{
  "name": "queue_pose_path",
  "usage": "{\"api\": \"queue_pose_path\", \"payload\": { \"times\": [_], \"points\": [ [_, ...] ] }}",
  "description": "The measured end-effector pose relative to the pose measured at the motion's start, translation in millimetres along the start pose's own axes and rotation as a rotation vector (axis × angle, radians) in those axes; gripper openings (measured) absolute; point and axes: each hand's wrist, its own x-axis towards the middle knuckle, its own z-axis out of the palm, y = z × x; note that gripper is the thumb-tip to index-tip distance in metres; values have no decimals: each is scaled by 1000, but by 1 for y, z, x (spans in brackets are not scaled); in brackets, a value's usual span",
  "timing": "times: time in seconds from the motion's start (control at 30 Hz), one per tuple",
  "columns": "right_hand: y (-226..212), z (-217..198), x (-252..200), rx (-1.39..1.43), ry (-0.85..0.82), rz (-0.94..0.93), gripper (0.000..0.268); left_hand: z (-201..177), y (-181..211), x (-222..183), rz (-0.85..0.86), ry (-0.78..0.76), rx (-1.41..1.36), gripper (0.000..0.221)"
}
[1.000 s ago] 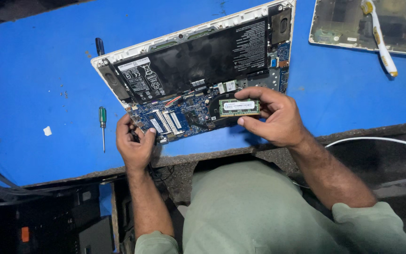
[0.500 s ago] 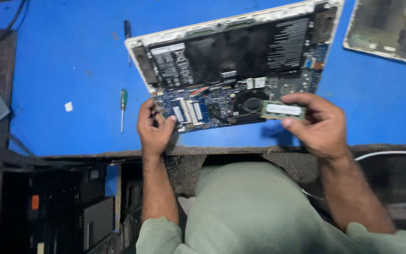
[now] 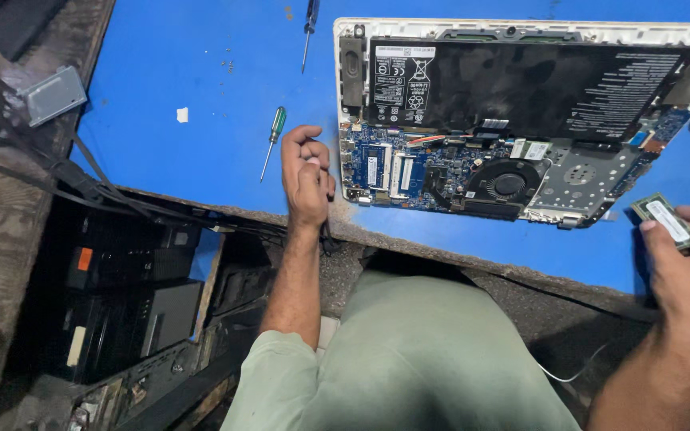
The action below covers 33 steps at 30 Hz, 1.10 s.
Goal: The person opens a white laptop, types on the keyboard, and then flips it to access the internal components. They remove a RAM module from the motherboard, place it on the table, and then reinsert it. The person closes the laptop and continues typing on the keyboard.
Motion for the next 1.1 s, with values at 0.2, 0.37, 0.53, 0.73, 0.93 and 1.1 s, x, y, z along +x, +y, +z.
{"api": "queue_pose_path", "payload": {
  "times": [0.2,0.37,0.53,0.73,0.93,1.1],
  "points": [
    [20,4,2,-237,-31,-136,32,-5,9,-7,-72,68,-146,35],
    [31,7,5,-418,-35,-131,23,-21,11,-21,-129,76,-132,26],
    [35,14,9,-400,-33,-121,22,-36,13,-37,-123,32,54,24],
    [19,28,5,-747,88,255,60,-46,25,-43,-171,-27,271,24],
    [-8,44,-18,-649,126,236,60,-46,42,-39,-104,-187,228,34],
    [-23,71,-28,-273,77,-340,38,-45,44,-34,-194,-226,215,20]
  ]
}}
